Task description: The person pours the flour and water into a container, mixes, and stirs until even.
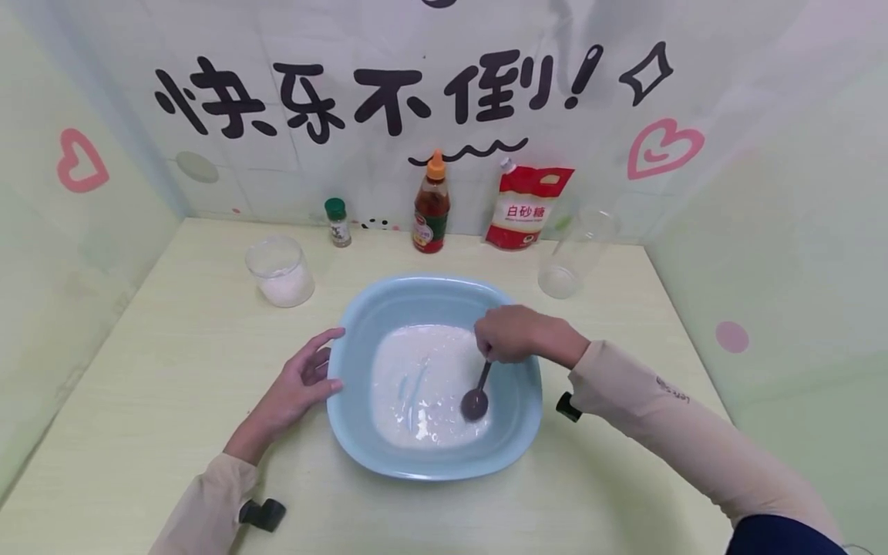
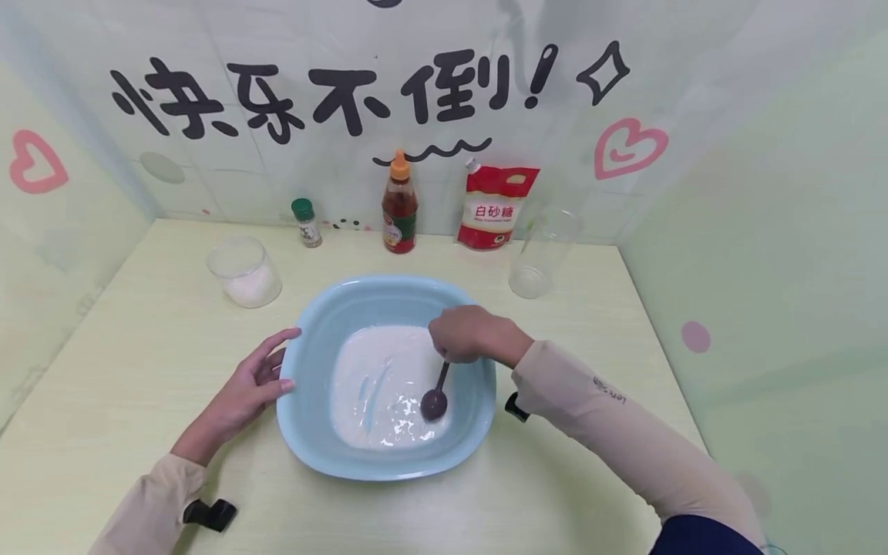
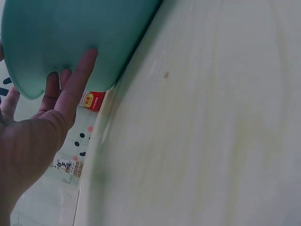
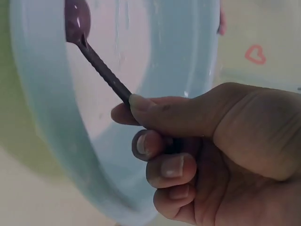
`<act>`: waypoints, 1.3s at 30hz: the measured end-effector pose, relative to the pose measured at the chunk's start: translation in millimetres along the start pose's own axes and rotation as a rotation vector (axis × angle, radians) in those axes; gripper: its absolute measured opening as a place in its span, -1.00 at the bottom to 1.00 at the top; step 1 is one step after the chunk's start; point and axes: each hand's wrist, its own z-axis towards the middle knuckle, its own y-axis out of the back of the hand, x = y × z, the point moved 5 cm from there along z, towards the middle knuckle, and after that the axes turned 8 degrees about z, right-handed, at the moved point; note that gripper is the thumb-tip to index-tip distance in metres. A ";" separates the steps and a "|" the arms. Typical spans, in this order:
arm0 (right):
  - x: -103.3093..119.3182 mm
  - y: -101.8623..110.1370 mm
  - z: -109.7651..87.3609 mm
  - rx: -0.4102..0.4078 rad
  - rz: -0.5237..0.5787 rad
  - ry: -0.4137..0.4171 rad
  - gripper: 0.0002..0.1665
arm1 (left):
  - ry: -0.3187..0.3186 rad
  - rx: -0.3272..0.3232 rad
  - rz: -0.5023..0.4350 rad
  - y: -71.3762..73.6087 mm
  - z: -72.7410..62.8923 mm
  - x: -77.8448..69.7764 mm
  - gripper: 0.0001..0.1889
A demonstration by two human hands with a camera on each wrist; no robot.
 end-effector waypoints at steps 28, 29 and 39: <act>10.5 -7.0 -2.4 0.029 0.079 0.058 -0.89 | 0.008 -0.007 0.016 -1.2 -0.6 0.6 -0.24; 3.8 -3.0 -5.1 0.013 0.057 0.031 -0.90 | 0.006 -0.007 0.019 -0.9 -0.6 0.1 -0.24; -22.9 35.0 3.0 -0.289 -0.072 -0.138 -0.84 | -0.014 -0.008 0.032 -0.3 0.4 -0.5 -0.26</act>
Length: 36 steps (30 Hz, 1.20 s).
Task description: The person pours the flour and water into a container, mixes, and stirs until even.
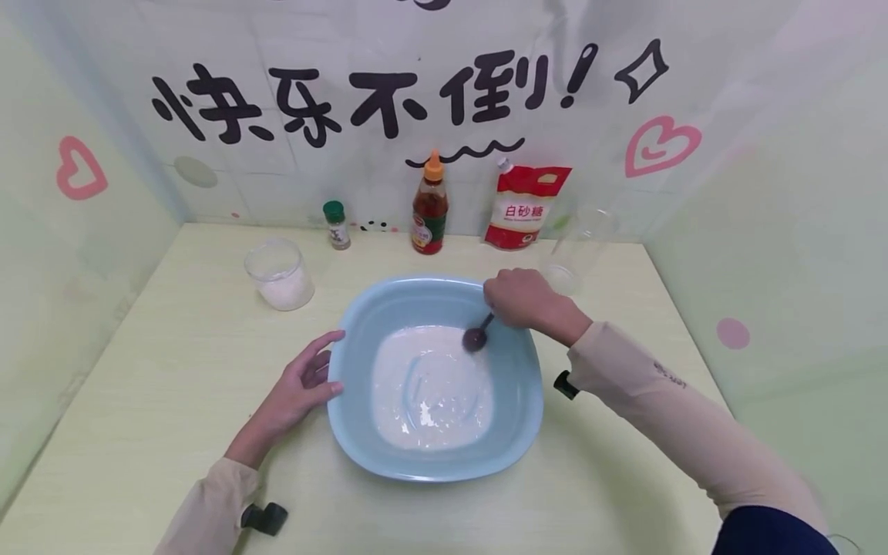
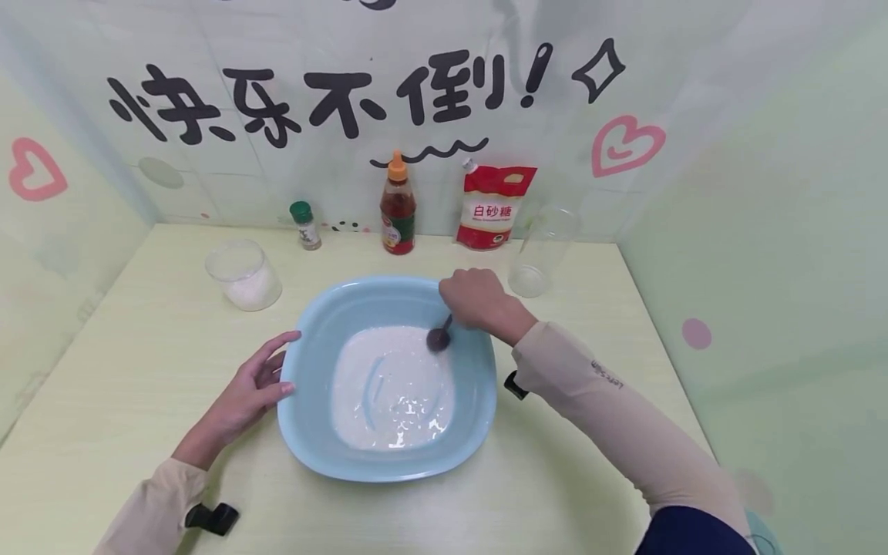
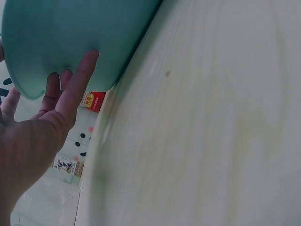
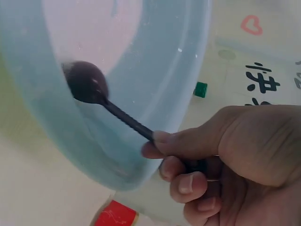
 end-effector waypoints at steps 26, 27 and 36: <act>51.8 -35.5 -11.7 0.282 0.129 0.234 -0.90 | 0.006 -0.009 -0.003 -0.9 -1.1 -3.0 -0.26; 46.4 -33.1 -12.9 0.286 0.124 0.222 -0.90 | 0.004 -0.008 -0.005 -0.8 -1.2 -3.3 -0.26; 6.1 -7.2 3.4 0.097 0.076 0.055 -0.91 | 0.001 0.004 -0.025 -0.8 -1.5 -4.9 -0.26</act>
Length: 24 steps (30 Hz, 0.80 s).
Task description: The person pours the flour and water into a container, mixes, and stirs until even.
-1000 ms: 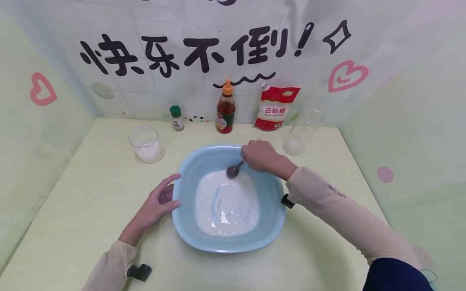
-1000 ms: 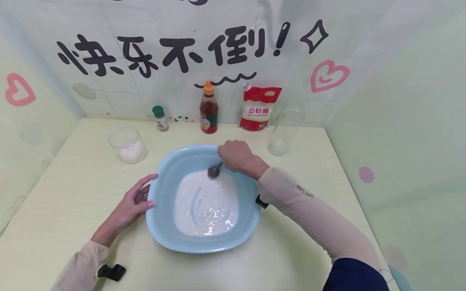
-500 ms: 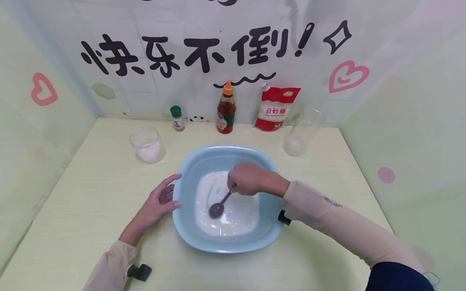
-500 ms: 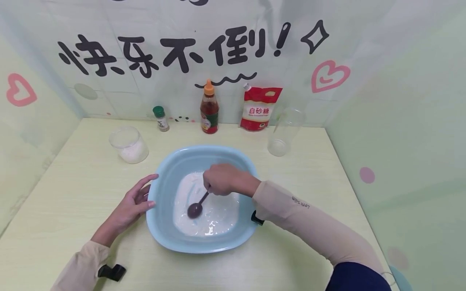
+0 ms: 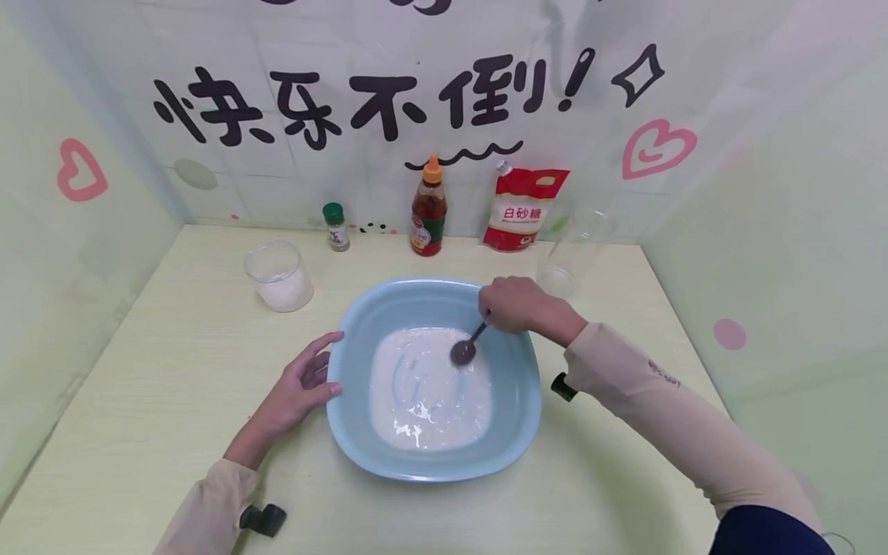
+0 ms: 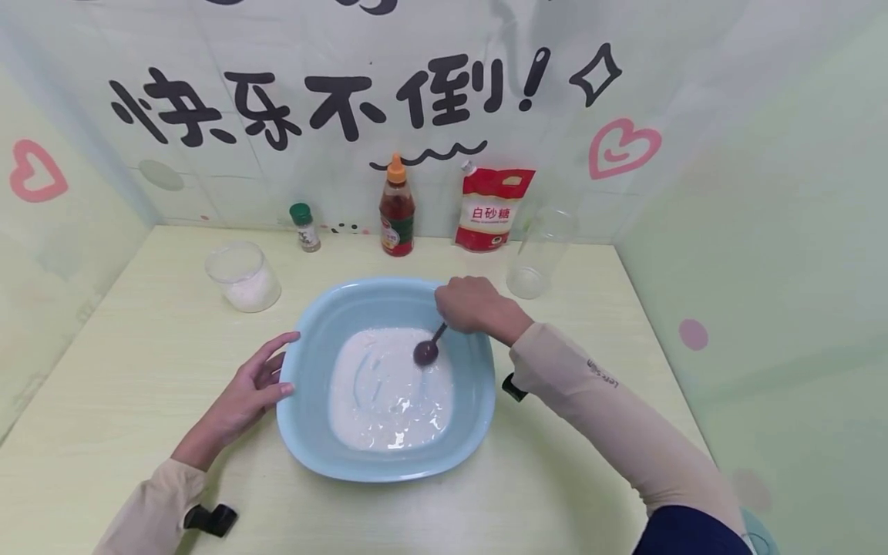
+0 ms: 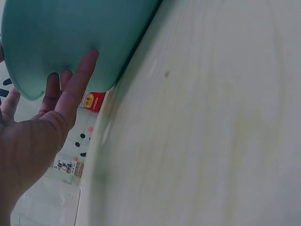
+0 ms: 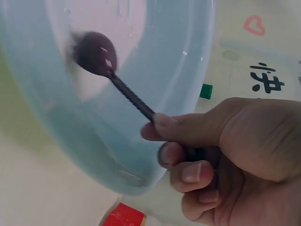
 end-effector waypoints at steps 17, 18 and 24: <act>71.2 -20.6 29.3 -0.090 -0.009 0.230 -0.80 | -0.003 0.003 -0.012 -0.6 0.9 1.7 -0.26; 74.6 -22.8 26.9 -0.082 -0.015 0.241 -0.80 | 0.002 0.001 -0.011 -0.3 1.1 1.6 -0.26; 87.5 -39.8 7.1 0.042 -0.016 0.323 -0.78 | 0.024 -0.007 0.000 0.5 -0.2 1.4 -0.26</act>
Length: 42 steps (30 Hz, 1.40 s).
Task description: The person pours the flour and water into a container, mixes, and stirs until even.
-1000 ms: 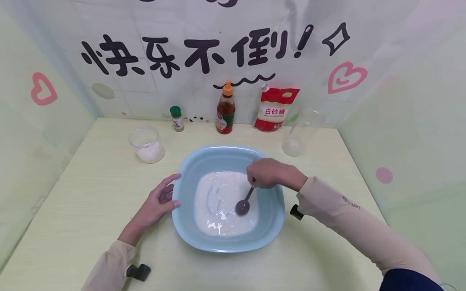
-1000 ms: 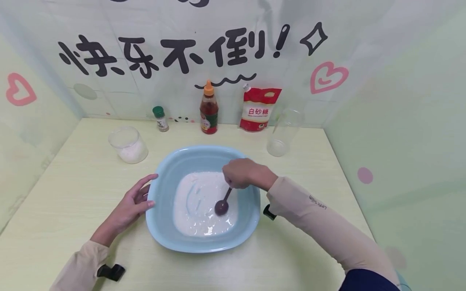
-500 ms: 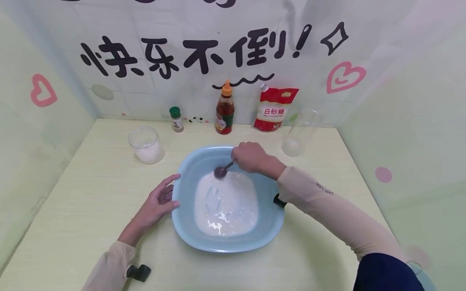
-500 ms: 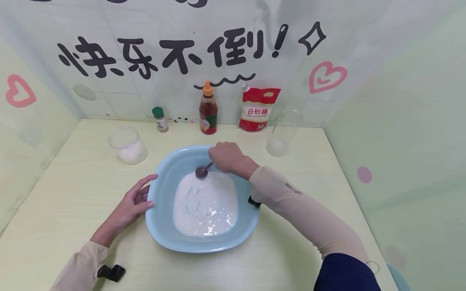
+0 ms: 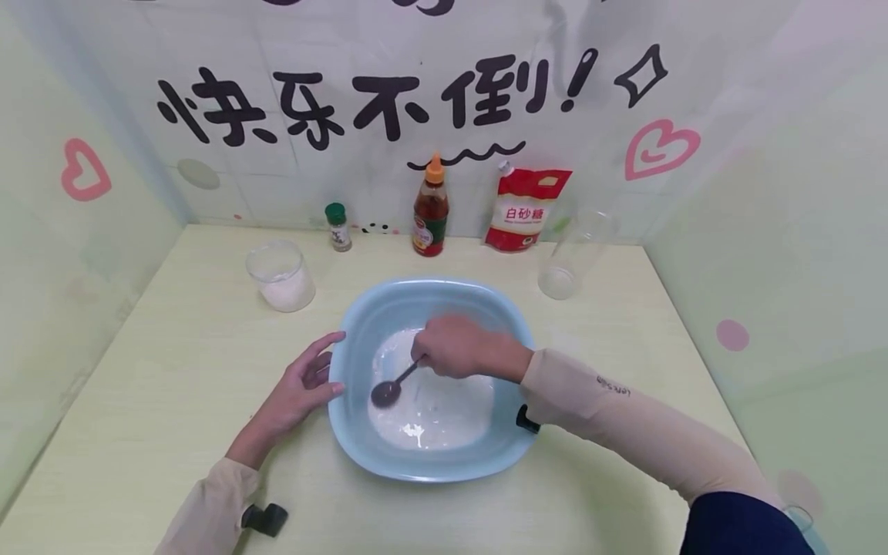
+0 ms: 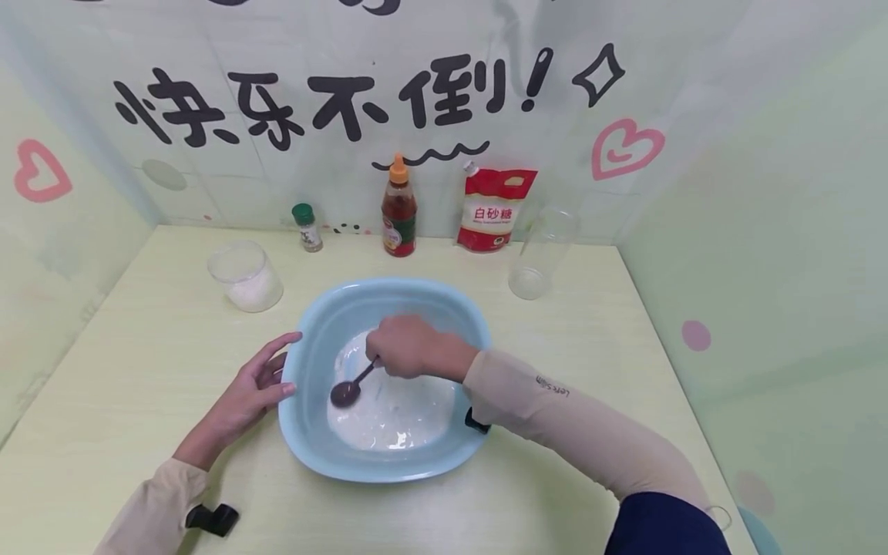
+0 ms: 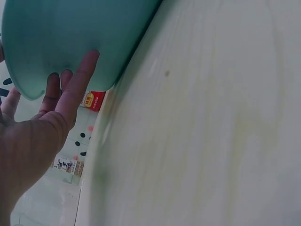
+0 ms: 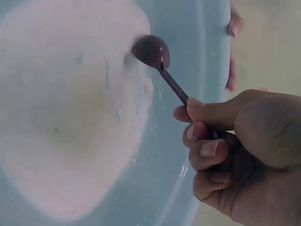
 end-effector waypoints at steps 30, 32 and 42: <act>-57.7 28.9 12.6 -0.083 0.065 -0.195 -0.77 | 0.011 -0.001 0.021 0.9 -0.6 1.4 -0.25; -47.4 24.3 18.8 -0.082 0.077 -0.153 -0.76 | 0.005 0.000 0.019 0.0 -0.4 2.2 -0.25; -4.8 -7.2 4.9 0.077 0.110 -0.022 -0.79 | -0.003 -0.001 0.014 -1.2 0.1 0.8 -0.25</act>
